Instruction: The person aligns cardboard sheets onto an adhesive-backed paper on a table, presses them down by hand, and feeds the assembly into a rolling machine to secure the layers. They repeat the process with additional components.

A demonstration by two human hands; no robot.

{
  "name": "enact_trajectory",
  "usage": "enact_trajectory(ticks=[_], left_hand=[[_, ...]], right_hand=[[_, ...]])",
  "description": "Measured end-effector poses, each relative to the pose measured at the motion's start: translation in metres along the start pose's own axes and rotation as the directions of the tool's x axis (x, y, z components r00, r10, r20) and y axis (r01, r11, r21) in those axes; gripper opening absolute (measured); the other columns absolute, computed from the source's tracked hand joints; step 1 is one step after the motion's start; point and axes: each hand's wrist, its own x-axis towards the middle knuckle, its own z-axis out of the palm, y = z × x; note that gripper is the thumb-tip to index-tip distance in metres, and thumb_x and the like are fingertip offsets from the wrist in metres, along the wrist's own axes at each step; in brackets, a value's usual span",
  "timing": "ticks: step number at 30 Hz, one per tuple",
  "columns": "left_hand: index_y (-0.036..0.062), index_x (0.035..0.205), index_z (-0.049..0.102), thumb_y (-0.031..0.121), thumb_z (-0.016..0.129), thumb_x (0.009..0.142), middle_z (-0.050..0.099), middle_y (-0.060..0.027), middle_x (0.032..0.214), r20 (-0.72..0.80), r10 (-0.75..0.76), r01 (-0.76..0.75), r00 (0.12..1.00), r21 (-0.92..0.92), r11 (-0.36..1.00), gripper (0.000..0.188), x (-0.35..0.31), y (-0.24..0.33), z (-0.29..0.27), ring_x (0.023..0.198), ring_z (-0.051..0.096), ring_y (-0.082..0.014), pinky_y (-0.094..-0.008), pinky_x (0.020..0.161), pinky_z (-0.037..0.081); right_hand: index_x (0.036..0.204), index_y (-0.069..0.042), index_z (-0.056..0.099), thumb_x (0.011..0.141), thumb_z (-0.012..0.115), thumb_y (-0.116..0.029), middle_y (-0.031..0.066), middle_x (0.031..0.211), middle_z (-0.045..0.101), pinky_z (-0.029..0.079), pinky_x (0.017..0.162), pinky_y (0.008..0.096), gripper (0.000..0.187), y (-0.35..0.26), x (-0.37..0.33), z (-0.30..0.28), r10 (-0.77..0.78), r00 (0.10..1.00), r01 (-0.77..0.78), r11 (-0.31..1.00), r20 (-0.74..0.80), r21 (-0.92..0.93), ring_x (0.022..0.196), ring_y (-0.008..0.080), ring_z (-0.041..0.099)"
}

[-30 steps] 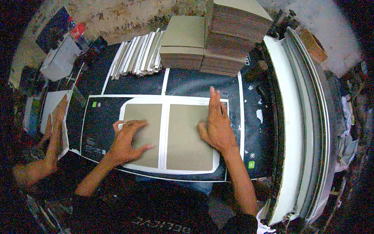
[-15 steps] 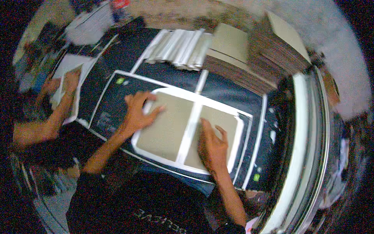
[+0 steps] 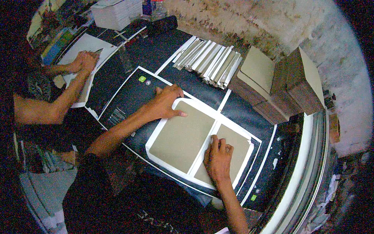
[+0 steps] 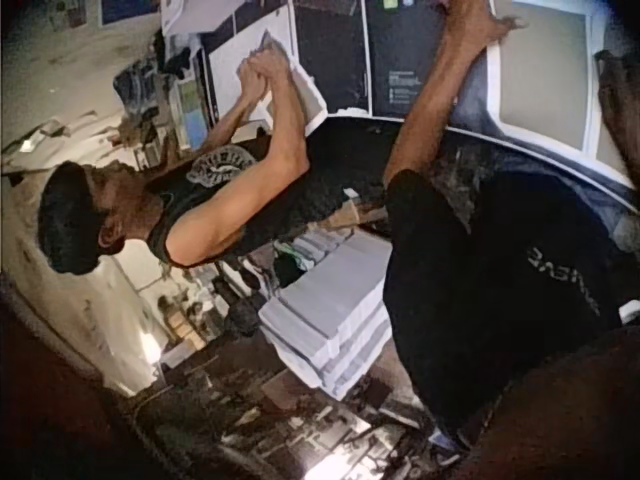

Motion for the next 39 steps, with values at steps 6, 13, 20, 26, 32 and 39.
enact_trajectory(ticks=[6,13,20,26,32,39], left_hand=[[0.0118,0.109,0.056,0.053,0.093,0.063,0.056,-0.0111,0.112,-0.009,0.004,-0.005,1.0,-0.092,0.996,0.072,0.007,-0.007,0.004,0.114,0.054,-0.0337,-0.0557,0.09,0.035],[0.0131,0.106,0.058,0.044,0.095,0.062,0.06,-0.0088,0.108,-0.123,0.076,-0.091,0.99,-0.129,0.987,0.065,0.0,-0.01,-0.001,0.111,0.056,-0.0306,-0.0529,0.09,0.037],[0.0123,0.108,0.059,0.028,0.093,0.066,0.066,-0.0066,0.101,-0.17,0.117,-0.162,0.979,-0.286,0.944,0.056,-0.001,-0.02,0.009,0.099,0.064,-0.0272,-0.0488,0.093,0.04],[0.0136,0.124,0.047,0.014,0.077,0.082,0.071,-0.0041,0.099,-0.132,0.116,-0.159,0.984,-0.39,0.907,0.052,0.001,-0.024,0.0,0.102,0.064,-0.0236,-0.0445,0.092,0.035],[0.0077,0.129,0.043,0.004,0.073,0.084,0.075,-0.007,0.096,-0.174,0.095,-0.155,0.98,-0.373,0.915,0.054,0.007,-0.022,-0.003,0.098,0.073,-0.0266,-0.0458,0.089,0.048],[0.0073,0.143,0.034,0.0,0.072,0.082,0.073,-0.0106,0.1,-0.174,0.123,-0.178,0.977,-0.345,0.922,0.072,0.003,-0.027,0.001,0.098,0.072,-0.0264,-0.0439,0.09,0.053]], right_hand=[[0.122,-0.005,0.063,0.086,0.065,-0.004,0.0145,0.102,0.065,0.034,0.104,0.0509,0.036,-0.012,0.041,-0.006,-0.077,0.995,0.085,0.985,-0.057,0.148,0.105,0.031,0.06],[0.103,0.004,0.073,0.09,0.069,-0.011,0.0195,0.091,0.066,0.054,0.069,0.0404,0.021,-0.036,0.128,0.036,-0.003,0.99,0.078,0.847,-0.141,0.526,0.073,0.0297,0.067],[0.114,0.002,0.072,0.089,0.069,-0.01,0.0182,0.092,0.066,0.053,0.069,0.0392,0.027,-0.036,0.148,0.051,-0.066,0.992,0.113,0.864,-0.111,0.491,0.072,0.0269,0.065],[0.109,0.0,0.074,0.089,0.067,-0.014,0.0211,0.098,0.068,0.054,0.078,0.0454,0.025,-0.038,0.152,0.045,-0.021,1.0,0.029,0.853,-0.021,0.521,0.085,0.0367,0.068],[0.105,-0.003,0.076,0.088,0.067,-0.018,0.0212,0.1,0.068,0.055,0.082,0.0479,0.024,-0.044,0.154,0.044,0.04,0.999,-0.036,0.878,0.002,0.477,0.089,0.0397,0.069],[0.114,-0.004,0.073,0.089,0.067,-0.017,0.0224,0.1,0.068,0.054,0.083,0.0485,0.029,-0.04,0.156,0.049,0.001,1.0,-0.002,0.852,0.001,0.523,0.089,0.041,0.068]])
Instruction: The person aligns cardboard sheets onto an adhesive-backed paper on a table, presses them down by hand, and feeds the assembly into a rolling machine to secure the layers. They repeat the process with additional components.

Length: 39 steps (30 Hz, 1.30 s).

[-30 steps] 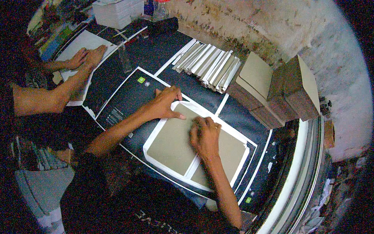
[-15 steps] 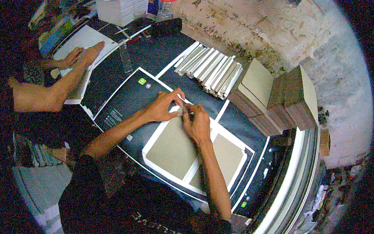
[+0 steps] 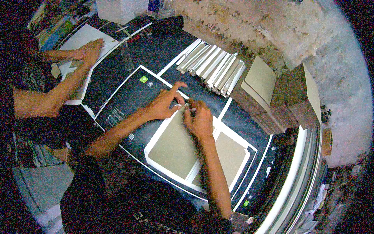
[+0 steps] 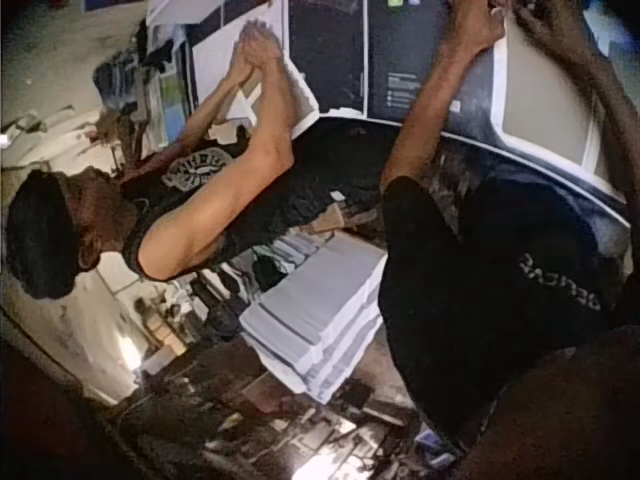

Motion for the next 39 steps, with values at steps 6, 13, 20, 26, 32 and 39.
enact_trajectory(ticks=[6,13,20,26,32,39], left_hand=[[0.0064,0.15,0.027,-0.001,0.074,0.082,0.074,-0.0109,0.099,0.032,-0.005,0.007,0.999,-0.06,0.998,0.083,-0.002,0.0,-0.003,0.095,0.072,-0.0249,-0.0409,0.09,0.055],[0.0047,0.151,0.026,0.0,0.074,0.084,0.074,-0.0117,0.094,0.043,-0.046,0.051,0.998,-0.121,0.991,0.083,0.004,0.002,-0.008,0.09,0.072,-0.0248,-0.0385,0.086,0.056],[0.0037,0.153,0.02,-0.002,0.072,0.086,0.074,-0.0138,0.094,0.039,-0.037,0.041,0.999,-0.1,0.994,0.085,0.002,0.006,-0.008,0.089,0.072,-0.0259,-0.0391,0.083,0.057],[0.0038,0.154,0.019,-0.003,0.071,0.086,0.073,-0.014,0.089,0.024,-0.041,0.043,0.999,-0.122,0.992,0.086,0.005,0.005,-0.006,0.086,0.073,-0.0267,-0.0389,0.081,0.057],[0.0025,0.153,0.019,-0.005,0.068,0.084,0.073,-0.0139,0.087,-0.008,-0.026,0.025,1.0,-0.033,0.999,0.085,0.006,0.003,-0.001,0.083,0.073,-0.0276,-0.0399,0.078,0.057],[0.0022,0.148,0.021,-0.008,0.065,0.081,0.07,-0.0178,0.088,-0.014,-0.078,0.077,0.997,-0.09,0.993,0.081,0.008,0.014,-0.001,0.087,0.07,-0.034,-0.0443,0.082,0.055]], right_hand=[[0.116,-0.003,0.071,0.09,0.065,-0.013,0.0239,0.104,0.064,0.054,0.086,0.0493,0.029,-0.003,0.0,-0.016,-0.085,0.983,0.089,0.996,0.162,-0.017,0.093,0.0427,0.066],[0.114,-0.002,0.073,0.086,0.068,-0.008,0.0217,0.103,0.064,0.055,0.08,0.0467,0.029,-0.007,0.002,-0.018,-0.142,0.979,0.157,0.983,0.149,-0.09,0.087,0.0392,0.067],[0.108,0.0,0.075,0.085,0.07,-0.007,0.0193,0.099,0.066,0.055,0.076,0.0425,0.025,-0.012,0.0,-0.014,-0.15,0.984,0.161,0.979,0.092,-0.123,0.081,0.0362,0.069],[0.108,0.0,0.075,0.083,0.071,-0.008,0.0224,0.101,0.067,0.056,0.078,0.0456,0.026,-0.016,0.005,-0.012,-0.154,0.98,0.175,0.97,0.128,-0.169,0.084,0.0399,0.069],[0.107,0.0,0.075,0.083,0.07,-0.008,0.0237,0.103,0.068,0.056,0.078,0.0468,0.026,-0.014,0.004,-0.009,-0.184,0.977,0.201,0.964,0.112,-0.171,0.084,0.0413,0.07],[0.107,0.0,0.074,0.082,0.071,-0.008,0.0211,0.103,0.069,0.058,0.076,0.0463,0.026,-0.005,0.001,-0.008,-0.23,0.969,0.241,0.958,0.085,-0.156,0.082,0.0409,0.07]])
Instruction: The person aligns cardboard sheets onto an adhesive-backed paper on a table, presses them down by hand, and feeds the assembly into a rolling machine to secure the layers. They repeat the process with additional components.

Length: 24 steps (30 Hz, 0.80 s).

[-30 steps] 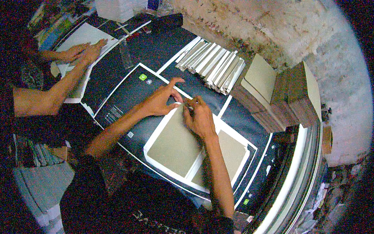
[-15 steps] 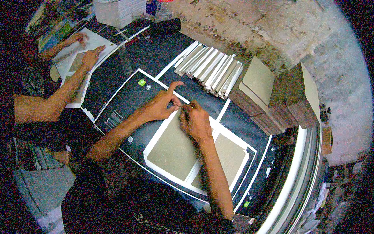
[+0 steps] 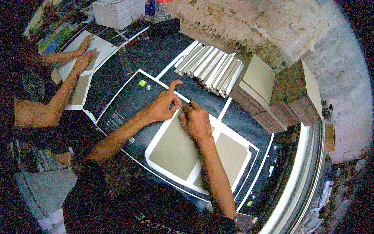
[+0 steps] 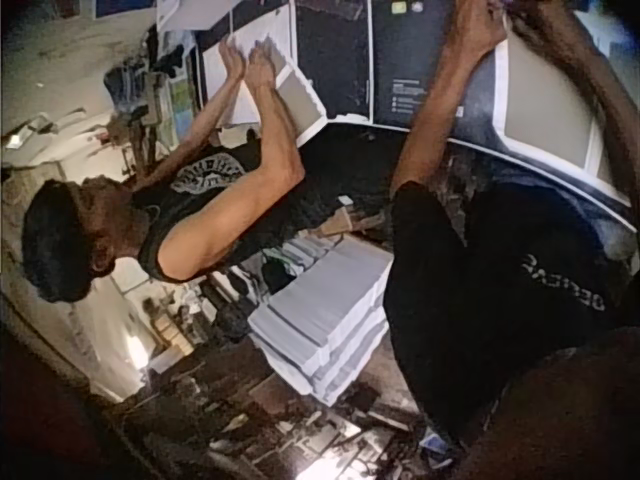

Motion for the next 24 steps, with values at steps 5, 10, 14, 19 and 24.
enact_trajectory(ticks=[5,10,14,19,24], left_hand=[[0.0024,0.146,0.021,-0.005,0.066,0.083,0.071,-0.0148,0.084,-0.056,0.06,-0.059,0.997,0.009,0.998,0.078,-0.001,-0.011,0.004,0.08,0.072,-0.0284,-0.0397,0.076,0.057],[-0.0017,0.143,0.023,-0.008,0.062,0.08,0.069,-0.0191,0.085,-0.024,-0.003,0.003,1.0,-0.002,1.0,0.074,0.001,0.001,0.002,0.085,0.07,-0.0357,-0.0448,0.08,0.055],[0.0014,0.144,0.022,-0.007,0.064,0.082,0.07,-0.0149,0.083,-0.041,0.042,-0.04,0.998,0.055,0.998,0.075,0.0,-0.004,0.003,0.08,0.072,-0.0291,-0.0398,0.076,0.057],[0.0025,0.143,0.022,-0.008,0.063,0.081,0.07,-0.0146,0.082,-0.036,0.035,-0.033,0.999,0.045,0.998,0.075,0.0,-0.008,0.005,0.08,0.072,-0.0291,-0.0398,0.076,0.057],[0.002,0.145,0.022,-0.008,0.063,0.081,0.071,-0.0152,0.084,-0.047,0.044,-0.043,0.998,0.027,0.999,0.077,0.001,-0.008,0.005,0.08,0.073,-0.0279,-0.0388,0.078,0.058]], right_hand=[[0.106,-0.001,0.074,0.082,0.071,-0.007,0.0191,0.102,0.069,0.057,0.075,0.047,0.025,0.001,0.003,0.001,-0.04,0.999,0.04,0.999,0.035,-0.005,0.082,0.041,0.07],[0.104,-0.001,0.073,0.082,0.07,-0.007,0.0189,0.101,0.068,0.057,0.075,0.0471,0.023,0.009,0.001,0.002,-0.085,0.996,0.085,0.996,0.027,0.001,0.081,0.0409,0.069],[0.103,-0.001,0.073,0.082,0.069,-0.007,0.0187,0.101,0.069,0.058,0.074,0.0464,0.022,0.007,0.001,0.001,-0.073,0.997,0.073,0.997,0.023,0.021,0.08,0.0404,0.069],[0.103,0.0,0.073,0.081,0.07,-0.007,0.0185,0.101,0.069,0.058,0.075,0.0455,0.023,0.008,0.001,0.002,-0.065,0.998,0.064,0.997,0.01,0.049,0.081,0.0395,0.069],[0.105,-0.001,0.074,0.082,0.07,-0.006,0.018,0.102,0.069,0.059,0.077,0.0448,0.024,0.011,-0.001,0.0,-0.077,0.997,0.076,0.995,0.008,0.067,0.083,0.039,0.07]])
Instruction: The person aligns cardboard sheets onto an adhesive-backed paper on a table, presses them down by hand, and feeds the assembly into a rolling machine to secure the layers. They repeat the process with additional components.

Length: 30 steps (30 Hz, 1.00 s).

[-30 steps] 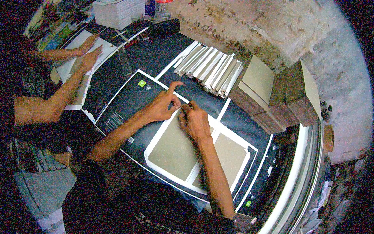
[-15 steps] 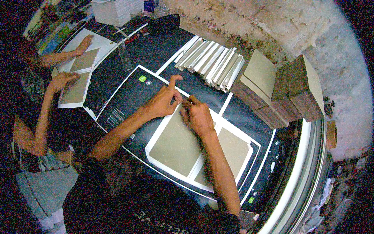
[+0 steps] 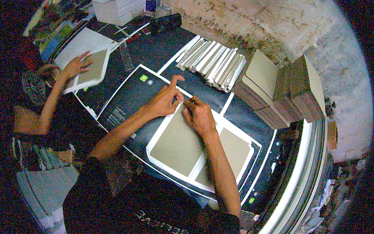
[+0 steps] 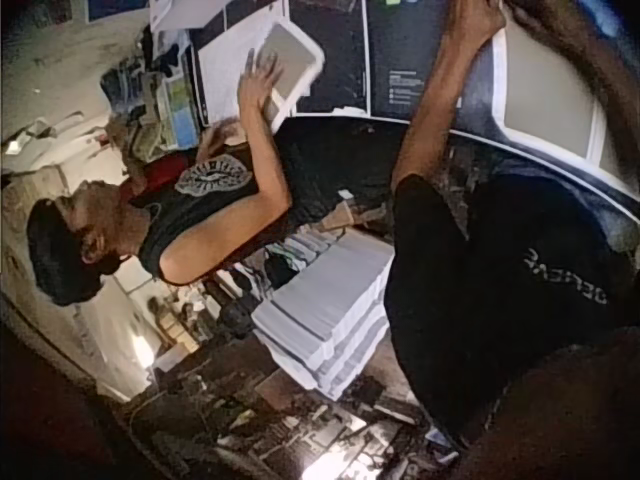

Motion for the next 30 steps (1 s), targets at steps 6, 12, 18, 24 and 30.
enact_trajectory(ticks=[6,12,18,24,30], left_hand=[[0.0022,0.153,0.018,-0.007,0.066,0.081,0.074,-0.0168,0.094,0.054,-0.097,0.101,0.994,-0.077,0.992,0.087,-0.002,0.006,-0.01,0.086,0.074,-0.0269,-0.039,0.084,0.058],[0.0042,0.154,0.024,-0.004,0.071,0.083,0.076,-0.0142,0.1,-0.031,-0.093,0.091,0.995,-0.042,0.995,0.086,-0.014,0.006,-0.021,0.101,0.073,-0.0268,-0.0399,0.093,0.055],[0.0034,0.153,0.025,0.001,0.074,0.084,0.076,-0.0147,0.096,0.025,-0.079,0.08,0.997,-0.026,0.996,0.085,-0.019,0.008,-0.018,0.095,0.073,-0.0271,-0.0394,0.09,0.055],[0.0012,0.152,0.025,0.001,0.074,0.082,0.076,-0.0141,0.091,0.007,-0.126,0.126,0.992,-0.019,0.992,0.085,-0.012,0.008,-0.012,0.086,0.074,-0.0262,-0.0388,0.083,0.057],[0.0,0.151,0.024,-0.003,0.073,0.081,0.074,-0.0141,0.085,-0.054,-0.088,0.086,0.995,-0.037,0.996,0.086,-0.013,0.005,-0.005,0.081,0.073,-0.0258,-0.0378,0.08,0.058]], right_hand=[[0.113,0.005,0.067,0.085,0.066,-0.008,0.0194,0.11,0.063,0.058,0.083,0.0423,0.031,-0.009,-0.003,0.001,-0.049,0.981,0.092,0.97,0.19,-0.226,0.095,0.036,0.067],[0.098,0.008,0.068,0.086,0.059,-0.009,0.0218,0.114,0.058,0.055,0.09,0.0429,0.023,-0.031,-0.013,0.0,-0.008,0.915,0.23,0.832,0.404,-0.504,0.11,0.0347,0.06],[0.108,0.002,0.071,0.091,0.062,-0.01,0.0255,0.109,0.065,0.055,0.09,0.0479,0.022,-0.011,-0.007,-0.029,0.096,0.964,-0.113,0.992,0.246,0.056,0.098,0.0433,0.066],[0.108,0.001,0.072,0.09,0.066,-0.009,0.0227,0.101,0.066,0.055,0.08,0.0482,0.022,-0.009,0.018,-0.021,0.069,0.984,-0.068,0.998,0.164,-0.014,0.085,0.0405,0.068],[0.105,-0.001,0.07,0.086,0.065,-0.013,0.0242,0.1,0.064,0.056,0.081,0.0514,0.024,-0.011,0.023,-0.012,0.046,0.976,-0.027,0.996,0.212,-0.089,0.087,0.0448,0.068]])
